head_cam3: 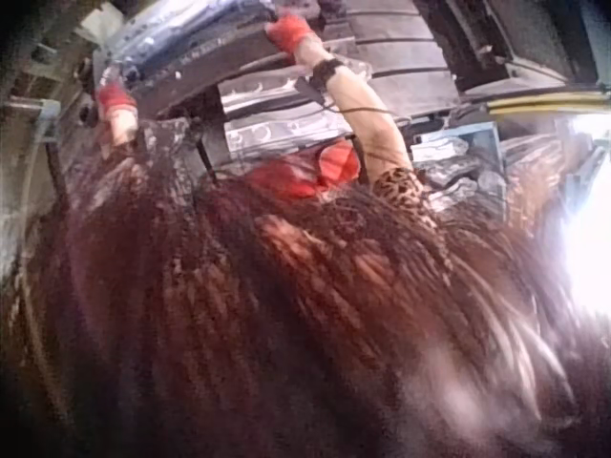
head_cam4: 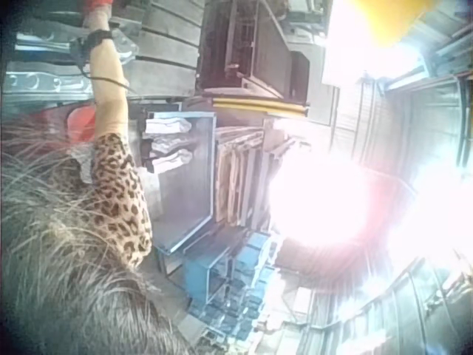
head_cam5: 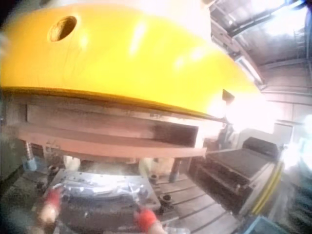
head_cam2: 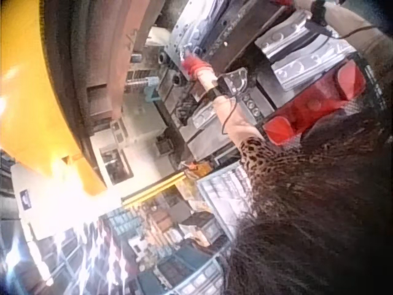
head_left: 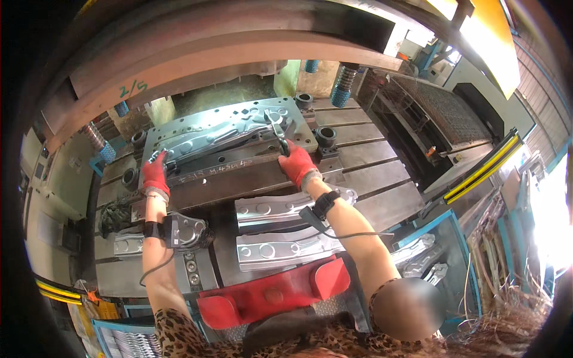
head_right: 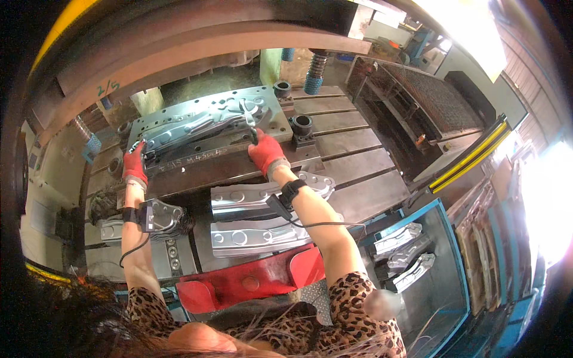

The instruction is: Operating a stamping press to form metal components and moving them to a bin.

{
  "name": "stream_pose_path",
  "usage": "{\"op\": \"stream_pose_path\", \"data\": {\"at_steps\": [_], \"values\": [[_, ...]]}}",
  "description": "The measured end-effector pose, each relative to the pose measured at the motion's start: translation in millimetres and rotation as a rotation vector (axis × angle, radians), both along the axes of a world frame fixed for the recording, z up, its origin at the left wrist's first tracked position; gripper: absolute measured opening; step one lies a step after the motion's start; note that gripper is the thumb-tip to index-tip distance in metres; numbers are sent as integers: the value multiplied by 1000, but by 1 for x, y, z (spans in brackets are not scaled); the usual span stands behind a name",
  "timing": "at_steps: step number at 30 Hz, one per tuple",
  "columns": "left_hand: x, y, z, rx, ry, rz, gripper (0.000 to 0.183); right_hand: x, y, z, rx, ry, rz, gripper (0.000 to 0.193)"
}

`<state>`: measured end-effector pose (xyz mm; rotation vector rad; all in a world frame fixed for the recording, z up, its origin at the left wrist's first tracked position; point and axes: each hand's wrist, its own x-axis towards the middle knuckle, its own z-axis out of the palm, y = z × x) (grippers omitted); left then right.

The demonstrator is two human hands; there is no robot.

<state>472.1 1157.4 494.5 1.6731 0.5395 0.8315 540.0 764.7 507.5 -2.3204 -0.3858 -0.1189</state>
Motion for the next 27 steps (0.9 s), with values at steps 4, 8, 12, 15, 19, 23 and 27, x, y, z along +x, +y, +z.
{"op": "stream_pose_path", "data": {"at_steps": [4,8,12,15,19,23,27], "values": [[-8,-12,-4,107,36,20,31,28,-1,17,19,185,108,49],[-28,-30,-8,45,-32,-106,29,34,6,35,-121,211,122,50],[-58,-45,-11,7,-40,-118,25,16,0,39,-220,128,108,50],[-81,-46,-20,-109,-87,-179,25,10,-5,34,-218,160,163,49],[-101,-46,-30,-131,-18,-147,24,22,8,25,-199,60,135,49],[-131,-44,-32,-123,-47,-161,22,32,8,20,-264,-17,143,52],[-168,-28,-34,15,-49,-51,22,43,-13,22,-202,178,210,58]]}}
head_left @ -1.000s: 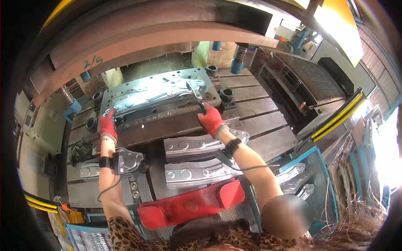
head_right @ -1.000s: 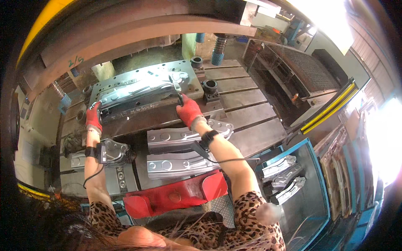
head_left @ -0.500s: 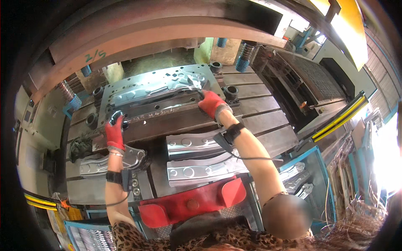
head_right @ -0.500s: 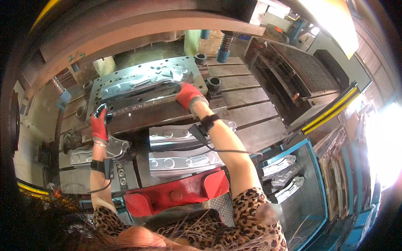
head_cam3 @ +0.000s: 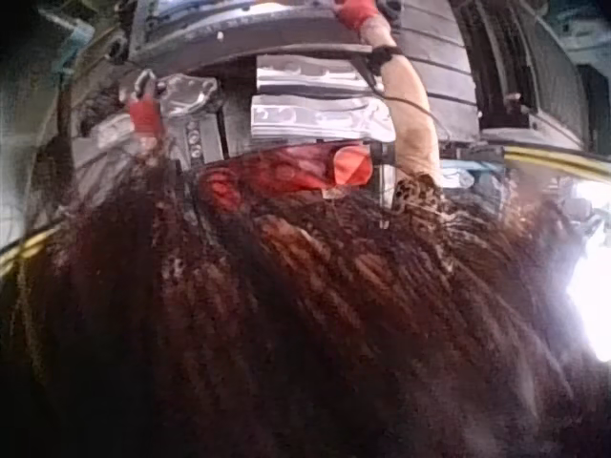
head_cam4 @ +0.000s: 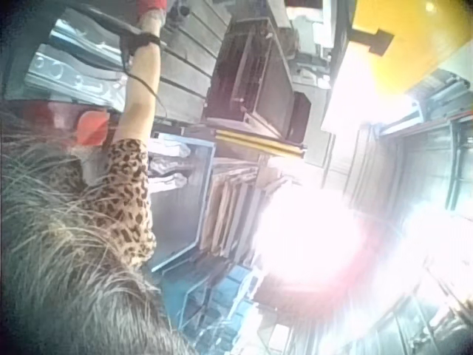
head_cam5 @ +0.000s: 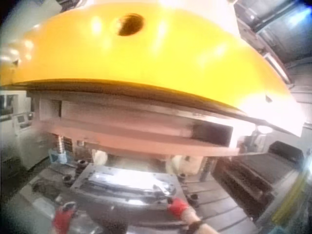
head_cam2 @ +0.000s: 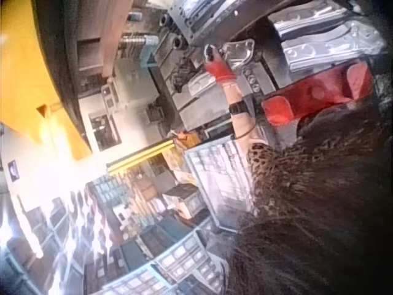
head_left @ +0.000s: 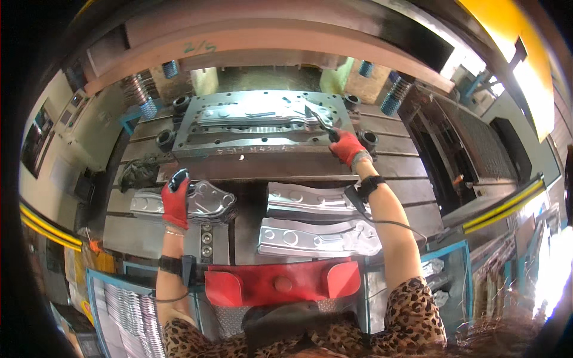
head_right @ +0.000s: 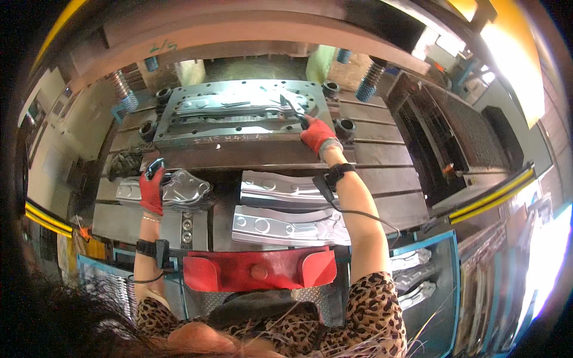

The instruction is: Operating a stamping press to form metal components and moving them to a bin.

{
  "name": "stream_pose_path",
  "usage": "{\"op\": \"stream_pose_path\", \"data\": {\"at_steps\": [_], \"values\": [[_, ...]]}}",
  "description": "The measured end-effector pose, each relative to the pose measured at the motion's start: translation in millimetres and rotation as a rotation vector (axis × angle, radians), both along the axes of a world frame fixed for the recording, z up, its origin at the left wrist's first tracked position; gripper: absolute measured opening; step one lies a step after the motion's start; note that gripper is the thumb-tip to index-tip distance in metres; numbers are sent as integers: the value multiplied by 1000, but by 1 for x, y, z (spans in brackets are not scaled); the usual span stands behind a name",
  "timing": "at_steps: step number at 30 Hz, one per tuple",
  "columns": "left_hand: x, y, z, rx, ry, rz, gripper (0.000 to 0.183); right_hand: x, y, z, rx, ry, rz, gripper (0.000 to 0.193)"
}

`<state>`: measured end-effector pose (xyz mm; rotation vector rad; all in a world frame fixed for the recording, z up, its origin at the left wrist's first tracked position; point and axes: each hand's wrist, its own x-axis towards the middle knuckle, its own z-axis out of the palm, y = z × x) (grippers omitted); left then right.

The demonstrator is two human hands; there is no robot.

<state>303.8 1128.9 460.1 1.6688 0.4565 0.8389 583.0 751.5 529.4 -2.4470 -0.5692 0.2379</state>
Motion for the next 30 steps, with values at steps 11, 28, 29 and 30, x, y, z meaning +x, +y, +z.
{"op": "stream_pose_path", "data": {"at_steps": [11,28,29,30], "values": [[-57,-18,-42,16,138,85,23,-78,16,11,-418,-435,78,43],[-284,-77,-251,-115,778,-158,45,-369,-297,-294,266,391,-740,45],[-284,-74,-256,-122,828,-163,45,-360,-291,-289,278,505,-660,55],[-282,-71,-261,-155,876,-159,45,-353,-276,-285,226,546,-702,55]]}}
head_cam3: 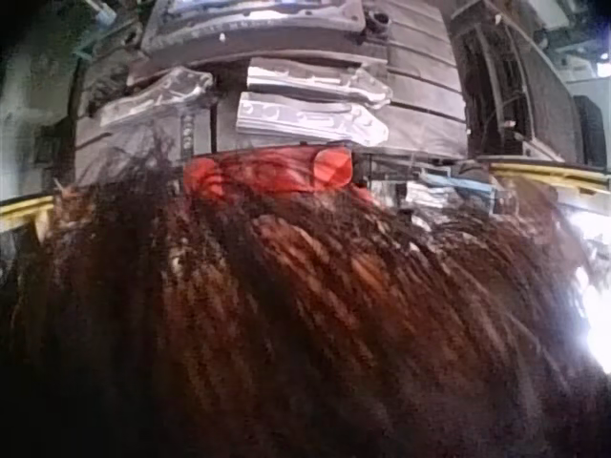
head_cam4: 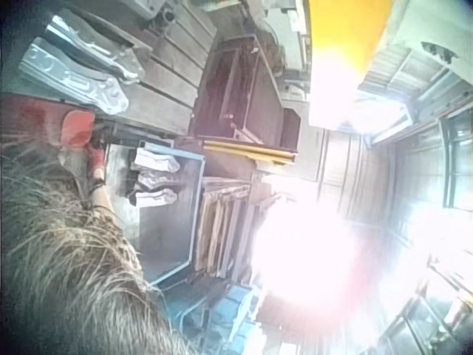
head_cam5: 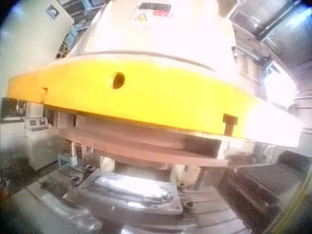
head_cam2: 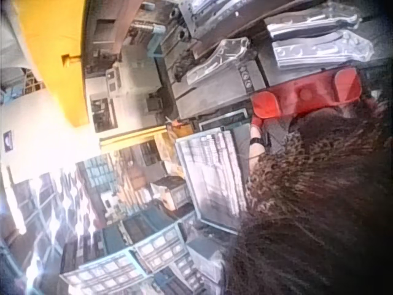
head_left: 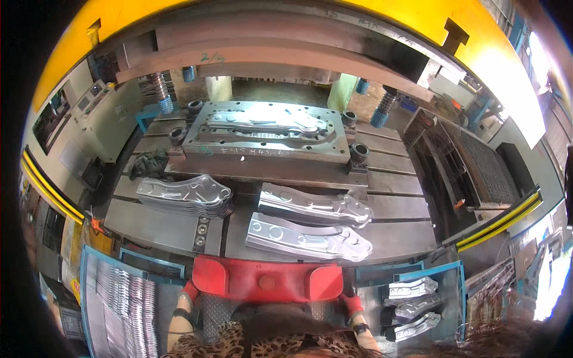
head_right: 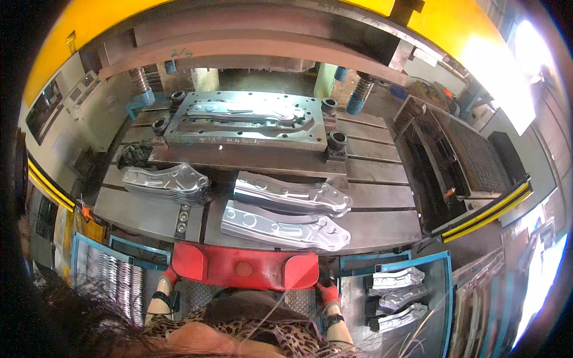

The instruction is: Operating a stamping press to form metal components and moving them to a bin.

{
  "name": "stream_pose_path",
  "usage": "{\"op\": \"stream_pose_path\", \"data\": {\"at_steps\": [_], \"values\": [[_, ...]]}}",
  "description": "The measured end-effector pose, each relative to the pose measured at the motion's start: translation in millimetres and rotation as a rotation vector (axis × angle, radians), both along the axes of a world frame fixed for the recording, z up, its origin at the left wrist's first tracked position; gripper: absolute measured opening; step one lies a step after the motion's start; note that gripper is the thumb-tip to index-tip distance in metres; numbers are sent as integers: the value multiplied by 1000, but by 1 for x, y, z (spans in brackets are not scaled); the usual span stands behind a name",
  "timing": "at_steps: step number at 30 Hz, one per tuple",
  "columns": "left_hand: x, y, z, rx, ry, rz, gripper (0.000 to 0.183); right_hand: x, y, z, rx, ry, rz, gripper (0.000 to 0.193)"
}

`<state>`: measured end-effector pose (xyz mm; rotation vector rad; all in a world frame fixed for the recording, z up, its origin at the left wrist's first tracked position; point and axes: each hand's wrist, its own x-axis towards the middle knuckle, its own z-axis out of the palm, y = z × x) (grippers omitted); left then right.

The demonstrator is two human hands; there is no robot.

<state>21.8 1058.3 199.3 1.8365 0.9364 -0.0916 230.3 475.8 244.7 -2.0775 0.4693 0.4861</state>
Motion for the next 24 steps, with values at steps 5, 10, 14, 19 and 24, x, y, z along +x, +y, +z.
{"op": "stream_pose_path", "data": {"at_steps": [5,10,14,19,24], "values": [[1,15,-27,-176,228,114,45,32,46,34,45,-4,216,37],[0,30,-48,431,416,-571,55,41,37,22,-189,205,431,45],[0,38,-68,856,402,-896,56,43,28,-14,-94,76,390,45],[-2,41,-63,773,331,-849,55,39,25,-27,-147,117,436,33],[4,33,-31,693,377,-801,51,41,24,-23,-215,-68,544,32]]}}
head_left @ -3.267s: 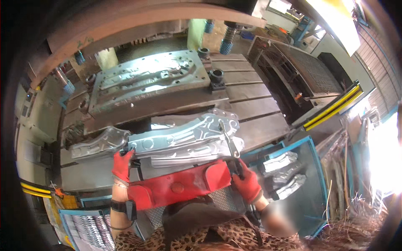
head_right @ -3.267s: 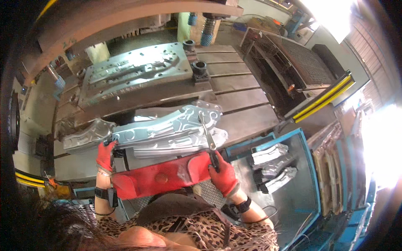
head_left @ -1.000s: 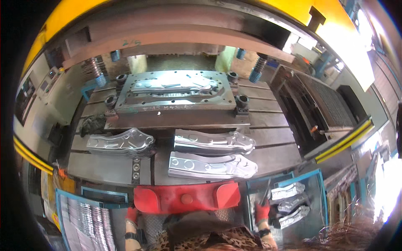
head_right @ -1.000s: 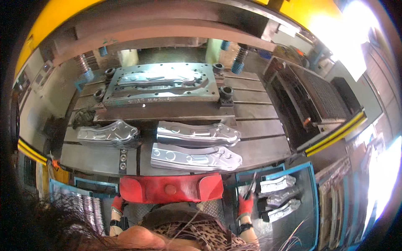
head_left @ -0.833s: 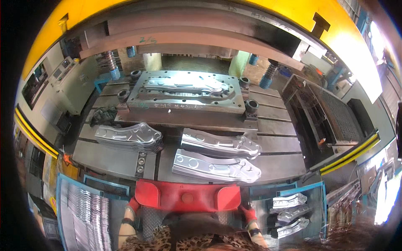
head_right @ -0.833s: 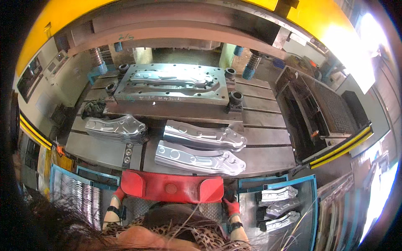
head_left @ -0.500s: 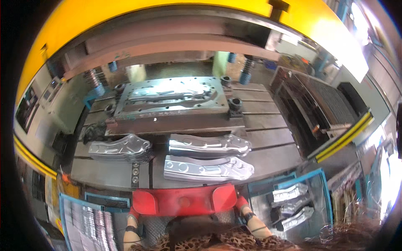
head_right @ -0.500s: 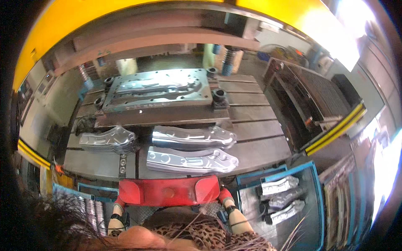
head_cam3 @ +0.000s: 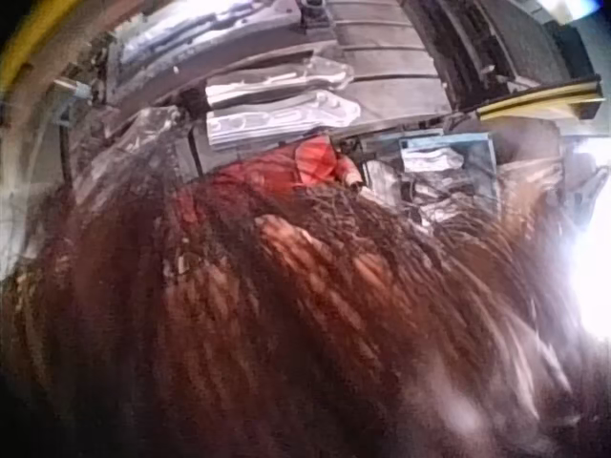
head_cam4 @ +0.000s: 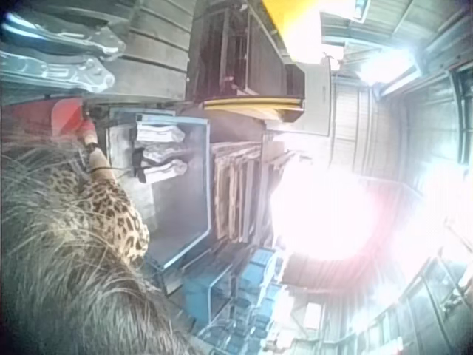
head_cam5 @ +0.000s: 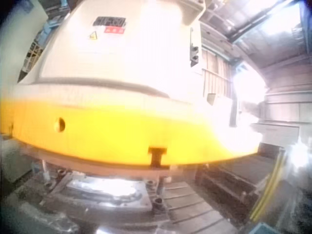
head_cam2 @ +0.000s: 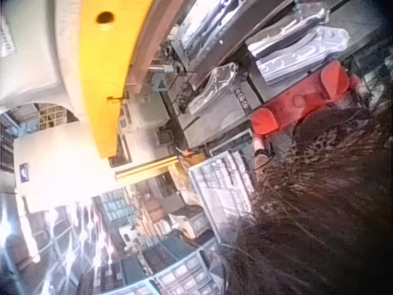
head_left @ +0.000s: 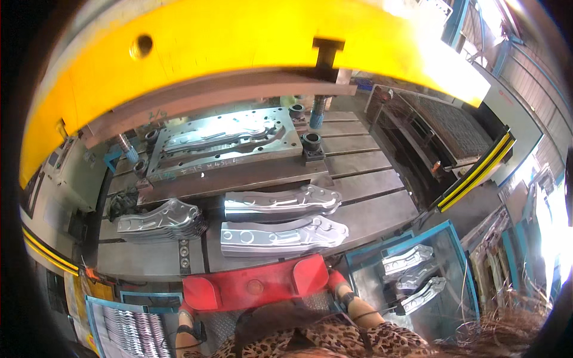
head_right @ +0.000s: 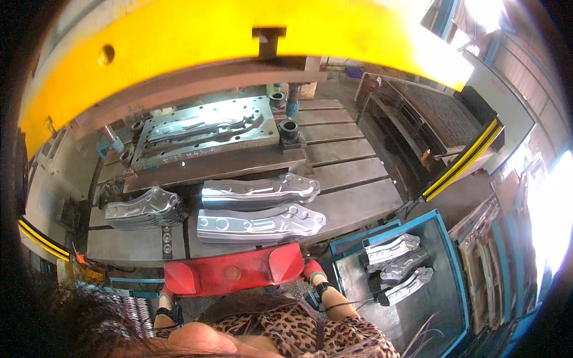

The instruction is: Operating a stamping press to form metal components and moving them to a bin.

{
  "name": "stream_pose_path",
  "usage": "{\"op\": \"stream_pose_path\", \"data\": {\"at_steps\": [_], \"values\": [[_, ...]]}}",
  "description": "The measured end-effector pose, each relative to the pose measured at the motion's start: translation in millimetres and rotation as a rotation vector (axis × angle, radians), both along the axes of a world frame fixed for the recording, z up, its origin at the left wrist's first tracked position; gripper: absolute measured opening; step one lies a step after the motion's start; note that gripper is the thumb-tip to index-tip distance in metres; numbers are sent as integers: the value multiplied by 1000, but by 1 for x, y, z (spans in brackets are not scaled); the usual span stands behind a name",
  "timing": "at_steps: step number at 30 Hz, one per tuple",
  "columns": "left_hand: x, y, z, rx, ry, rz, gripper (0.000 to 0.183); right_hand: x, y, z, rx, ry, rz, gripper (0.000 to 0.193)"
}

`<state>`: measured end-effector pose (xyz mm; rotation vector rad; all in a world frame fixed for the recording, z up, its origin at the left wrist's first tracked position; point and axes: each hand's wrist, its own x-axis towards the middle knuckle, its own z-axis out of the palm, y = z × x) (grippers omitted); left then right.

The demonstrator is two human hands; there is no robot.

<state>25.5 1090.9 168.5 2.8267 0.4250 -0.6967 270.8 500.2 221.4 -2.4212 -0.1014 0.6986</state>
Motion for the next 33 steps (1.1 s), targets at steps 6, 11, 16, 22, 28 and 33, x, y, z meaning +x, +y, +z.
{"op": "stream_pose_path", "data": {"at_steps": [6,11,16,22,28,33], "values": [[6,-25,47,0,91,40,46,6,0,-25,84,220,-185,32],[8,-31,62,20,193,62,42,5,-5,-37,46,-52,-48,32],[-3,-21,46,-155,-178,89,43,1,-2,-24,121,165,-143,29],[17,-7,107,-26,76,112,43,-14,-41,-1,719,324,-725,20],[78,7,197,-786,-637,776,35,10,-75,87,705,-389,-961,63],[179,-32,259,-1096,-971,503,27,99,27,219,863,-391,-600,61]]}}
